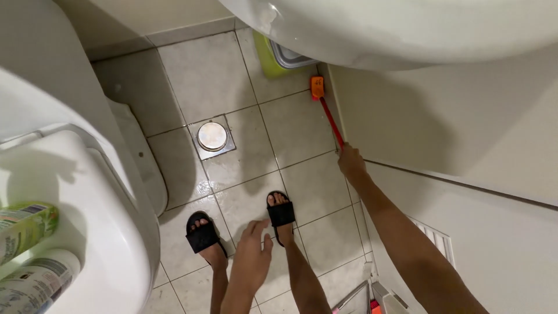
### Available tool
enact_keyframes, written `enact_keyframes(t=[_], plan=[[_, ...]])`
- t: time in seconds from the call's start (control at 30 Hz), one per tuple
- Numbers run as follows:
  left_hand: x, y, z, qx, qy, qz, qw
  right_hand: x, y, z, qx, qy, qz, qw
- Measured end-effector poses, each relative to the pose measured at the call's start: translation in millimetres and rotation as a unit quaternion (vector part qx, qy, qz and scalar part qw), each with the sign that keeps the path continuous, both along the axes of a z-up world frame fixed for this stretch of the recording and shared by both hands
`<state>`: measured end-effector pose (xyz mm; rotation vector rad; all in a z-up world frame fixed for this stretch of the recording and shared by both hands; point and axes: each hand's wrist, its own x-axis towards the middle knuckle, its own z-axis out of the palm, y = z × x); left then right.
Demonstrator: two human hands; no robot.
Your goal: The person organizes cleaning supply bottles by moving them onto the toilet lid, then uses a long-handled brush to scrub the floor around the drain and under the sink, followed by pouring water from a bucket into a small scoop and then onto the floor, and finally returns the bottles to the floor.
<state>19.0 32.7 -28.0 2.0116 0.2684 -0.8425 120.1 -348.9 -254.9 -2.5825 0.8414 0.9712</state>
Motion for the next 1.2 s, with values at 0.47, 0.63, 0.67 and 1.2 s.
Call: enact_keyframes(t=[0.47, 0.63, 0.67, 1.2], plan=[[0.0, 8.1, 3.3, 0.005, 0.004, -0.007, 1.0, -75.6, -3.4, 58.0, 0.004, -0.02, 0.036, 0.999], [-7.4, 8.4, -0.3, -0.005, -0.008, -0.008, 1.0, -30.1, -8.5, 15.2, -0.014, 0.002, 0.015, 1.0], [-8.9, 9.0, 1.3, 0.007, 0.013, -0.011, 1.0, -46.0, -14.1, 10.5, -0.019, -0.017, 0.051, 0.998], [-10.9, 13.2, 1.0, 0.005, 0.015, -0.009, 1.0, -20.9, 65.4, 20.1, 0.041, -0.008, -0.04, 0.998]])
